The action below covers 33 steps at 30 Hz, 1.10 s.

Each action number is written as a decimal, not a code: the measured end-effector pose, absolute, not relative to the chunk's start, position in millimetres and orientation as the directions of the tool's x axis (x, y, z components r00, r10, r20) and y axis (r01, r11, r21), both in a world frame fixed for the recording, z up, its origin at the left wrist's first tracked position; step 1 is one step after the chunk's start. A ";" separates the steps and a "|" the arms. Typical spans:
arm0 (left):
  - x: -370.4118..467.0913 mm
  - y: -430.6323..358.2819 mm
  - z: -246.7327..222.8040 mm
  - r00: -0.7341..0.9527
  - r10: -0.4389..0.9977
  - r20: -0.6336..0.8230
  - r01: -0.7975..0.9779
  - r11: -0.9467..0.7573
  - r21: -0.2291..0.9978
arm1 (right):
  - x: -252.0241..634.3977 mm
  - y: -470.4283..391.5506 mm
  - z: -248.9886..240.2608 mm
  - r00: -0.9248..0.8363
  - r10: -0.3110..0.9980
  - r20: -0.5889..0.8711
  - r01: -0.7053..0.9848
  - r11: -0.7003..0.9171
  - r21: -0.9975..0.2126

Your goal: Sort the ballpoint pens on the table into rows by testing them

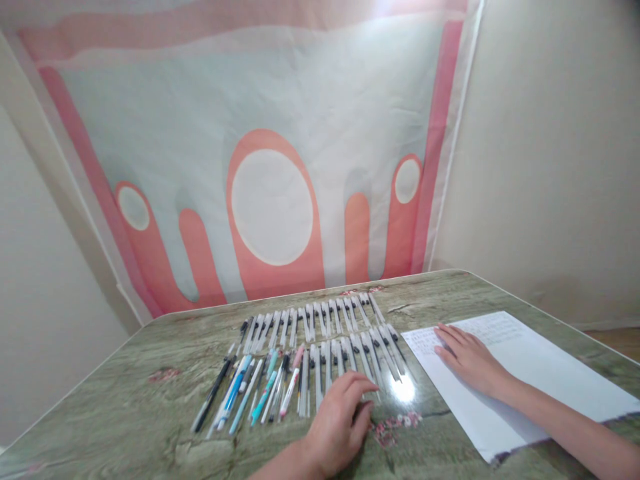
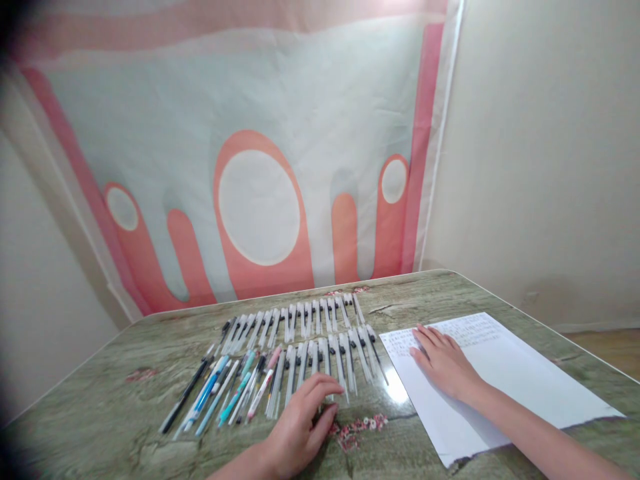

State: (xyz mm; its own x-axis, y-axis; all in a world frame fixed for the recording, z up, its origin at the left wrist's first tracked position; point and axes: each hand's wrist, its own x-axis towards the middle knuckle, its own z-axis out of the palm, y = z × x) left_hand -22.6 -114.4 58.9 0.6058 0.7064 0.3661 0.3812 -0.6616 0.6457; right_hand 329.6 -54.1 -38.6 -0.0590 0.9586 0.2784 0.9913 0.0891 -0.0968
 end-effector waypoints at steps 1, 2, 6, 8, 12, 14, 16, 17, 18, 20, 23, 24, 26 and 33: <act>-23.3 -113.0 58.9 0.595 0.712 0.373 0.377 -0.656 0.654 | 330.2 -58.5 -39.4 -0.060 0.958 0.281 0.991 0.091 -0.097; -24.1 -111.5 58.7 0.582 0.719 0.380 0.371 -0.651 0.662 | 330.8 -62.6 -40.0 -0.059 0.957 0.282 0.991 0.090 -0.097; -27.0 -105.2 55.8 0.529 0.747 0.403 0.354 -0.625 0.696 | 331.6 -75.5 -35.5 -0.056 0.963 0.265 0.992 0.083 -0.093; -27.3 -103.4 53.6 0.499 0.765 0.408 0.351 -0.609 0.711 | 329.8 -76.5 -26.8 -0.046 0.965 0.259 0.993 0.072 -0.091; -26.2 -103.2 51.1 0.466 0.783 0.412 0.341 -0.588 0.733 | 313.5 -57.2 0.6 -0.060 0.957 0.284 0.980 0.111 -0.167; -25.7 -103.9 51.4 0.465 0.785 0.410 0.338 -0.585 0.737 | 297.1 -36.9 14.1 -0.111 0.955 0.275 0.941 0.190 -0.279; -25.6 -104.9 52.3 0.466 0.784 0.411 0.337 -0.586 0.737 | 277.1 -12.4 23.8 -0.130 0.958 0.257 0.893 0.226 -0.390; -25.6 -105.4 52.8 0.467 0.781 0.414 0.337 -0.590 0.734 | 266.8 0.3 26.9 -0.123 0.963 0.242 0.879 0.219 -0.423; -25.7 -106.0 53.2 0.472 0.776 0.419 0.336 -0.598 0.728 | 256.9 13.0 28.7 -0.081 0.970 0.231 0.880 0.179 -0.441; -26.1 -107.3 53.9 0.492 0.759 0.426 0.335 -0.617 0.712 | 239.8 36.2 29.1 -0.013 0.978 0.207 0.883 0.108 -0.457; -27.2 -109.2 54.3 0.537 0.721 0.437 0.334 -0.658 0.675 | 223.3 62.3 24.0 0.035 0.981 0.192 0.888 0.058 -0.456; -27.5 -109.6 54.4 0.553 0.708 0.440 0.334 -0.672 0.661 | 220.2 68.3 21.7 0.048 0.981 0.188 0.891 0.043 -0.452; -28.2 -109.7 54.2 0.575 0.685 0.447 0.337 -0.696 0.634 | 216.8 76.4 17.0 0.074 0.980 0.183 0.899 0.014 -0.438; -27.5 -107.1 51.2 0.592 0.673 0.444 0.343 -0.709 0.616 | 220.9 82.8 7.0 0.153 0.972 0.179 0.926 -0.078 -0.369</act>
State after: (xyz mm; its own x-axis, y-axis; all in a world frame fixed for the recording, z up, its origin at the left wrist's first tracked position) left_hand -27.5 -107.1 51.2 0.5916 0.6729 0.4442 0.3434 -0.7087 0.6163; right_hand 220.9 82.8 7.0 0.1533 0.9719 0.1788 0.9262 -0.0782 -0.3689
